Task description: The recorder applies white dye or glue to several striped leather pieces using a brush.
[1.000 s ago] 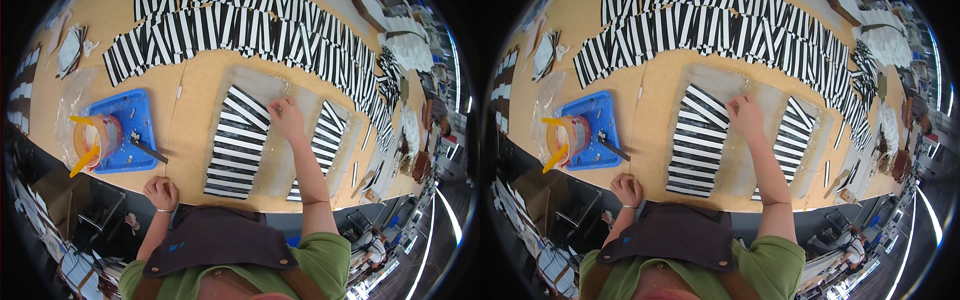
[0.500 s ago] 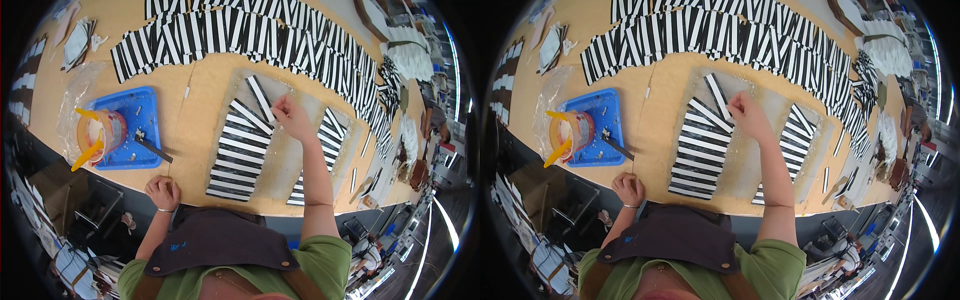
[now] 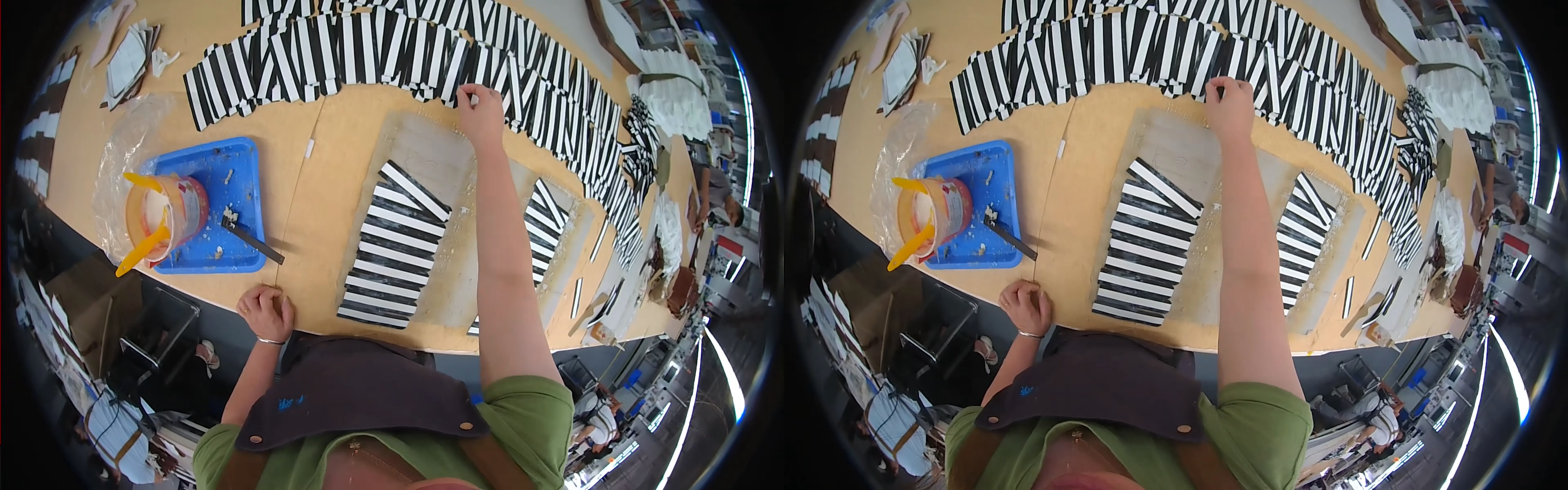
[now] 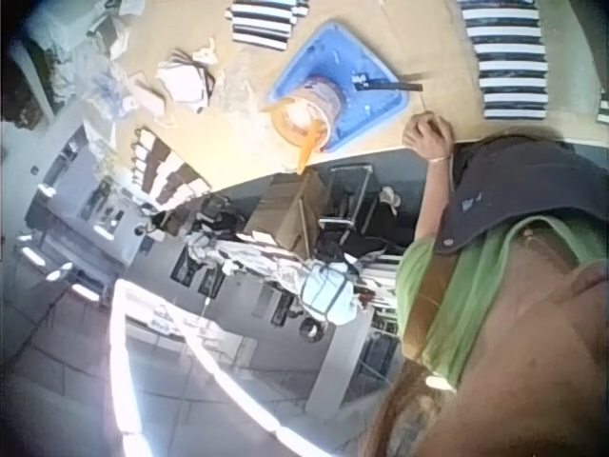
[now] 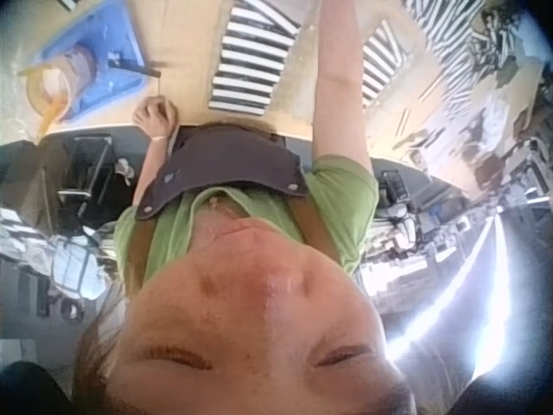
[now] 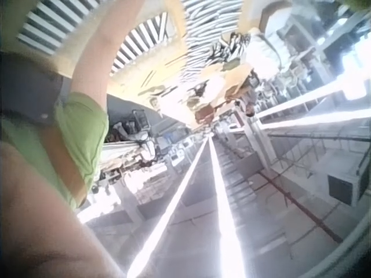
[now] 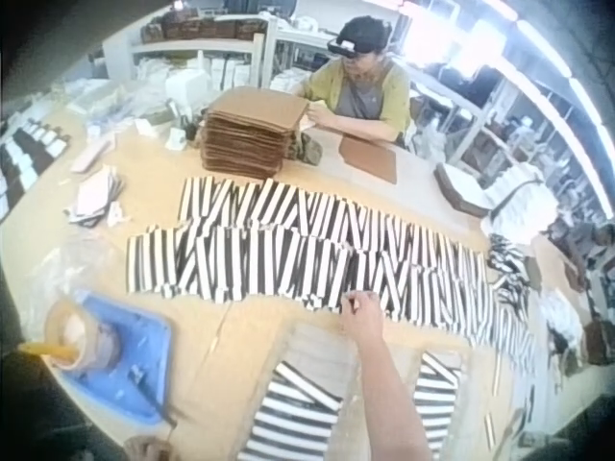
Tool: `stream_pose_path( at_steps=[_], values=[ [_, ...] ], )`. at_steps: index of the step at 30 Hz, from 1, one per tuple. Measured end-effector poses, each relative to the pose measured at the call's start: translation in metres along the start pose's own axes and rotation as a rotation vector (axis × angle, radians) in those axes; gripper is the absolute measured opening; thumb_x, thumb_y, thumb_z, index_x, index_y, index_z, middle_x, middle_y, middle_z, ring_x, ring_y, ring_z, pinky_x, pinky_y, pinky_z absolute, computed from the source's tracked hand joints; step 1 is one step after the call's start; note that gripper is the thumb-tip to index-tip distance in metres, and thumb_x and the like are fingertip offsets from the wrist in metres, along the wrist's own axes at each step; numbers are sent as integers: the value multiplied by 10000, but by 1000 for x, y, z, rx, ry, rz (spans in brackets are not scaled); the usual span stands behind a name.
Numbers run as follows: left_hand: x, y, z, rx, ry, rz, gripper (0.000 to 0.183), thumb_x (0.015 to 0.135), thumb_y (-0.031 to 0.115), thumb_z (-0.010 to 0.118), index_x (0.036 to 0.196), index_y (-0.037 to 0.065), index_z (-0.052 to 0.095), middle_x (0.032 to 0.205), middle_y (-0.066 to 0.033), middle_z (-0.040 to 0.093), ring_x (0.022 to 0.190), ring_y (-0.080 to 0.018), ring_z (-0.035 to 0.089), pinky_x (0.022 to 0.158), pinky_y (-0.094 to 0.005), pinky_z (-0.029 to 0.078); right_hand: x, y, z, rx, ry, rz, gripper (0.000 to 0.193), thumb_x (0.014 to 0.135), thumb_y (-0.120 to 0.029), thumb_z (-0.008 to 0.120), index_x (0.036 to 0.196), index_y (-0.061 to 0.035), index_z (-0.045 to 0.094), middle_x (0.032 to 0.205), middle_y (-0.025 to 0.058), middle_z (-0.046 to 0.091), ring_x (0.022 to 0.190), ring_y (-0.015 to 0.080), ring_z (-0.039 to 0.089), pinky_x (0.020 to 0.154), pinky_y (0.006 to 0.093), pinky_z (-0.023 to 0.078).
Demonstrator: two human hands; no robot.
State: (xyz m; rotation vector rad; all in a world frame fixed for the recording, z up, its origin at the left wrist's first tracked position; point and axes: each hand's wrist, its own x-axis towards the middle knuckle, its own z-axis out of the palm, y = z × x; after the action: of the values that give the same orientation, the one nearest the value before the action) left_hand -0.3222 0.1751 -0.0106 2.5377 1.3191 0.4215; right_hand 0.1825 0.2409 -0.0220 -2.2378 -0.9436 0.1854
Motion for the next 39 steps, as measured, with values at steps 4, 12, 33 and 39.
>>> stream_pose_path(
  at_steps=[4,12,33,39],
  values=[
    [-2,-2,1,9,12,-25,216,729,208,627,919,133,557,1002,-90,527,935,-300,475,853,-437,327,-79,-24,-32,-176,-319,23,117,795,-212,683,854,-112,666,882,87,596,793,295,604,713,372,486],
    [0,-2,3,27,13,1,212,737,209,624,923,131,558,1005,-91,527,938,-298,477,853,-433,326,-143,-31,-45,-206,-361,69,161,761,-260,728,802,-118,663,889,74,596,784,273,613,700,379,495],
    [-3,-4,2,11,13,-21,222,717,199,632,919,137,564,998,-86,526,933,-295,471,845,-426,319,-128,-54,-46,-325,-534,-99,146,804,-238,689,833,-108,630,932,81,575,777,268,607,666,385,492],
    [0,-2,1,11,6,-2,215,739,189,624,932,124,555,995,-97,521,941,-298,466,855,-432,320,-138,-45,-37,-290,-504,15,144,795,-239,697,841,-115,638,944,74,568,802,287,605,701,395,502]
  ],
)
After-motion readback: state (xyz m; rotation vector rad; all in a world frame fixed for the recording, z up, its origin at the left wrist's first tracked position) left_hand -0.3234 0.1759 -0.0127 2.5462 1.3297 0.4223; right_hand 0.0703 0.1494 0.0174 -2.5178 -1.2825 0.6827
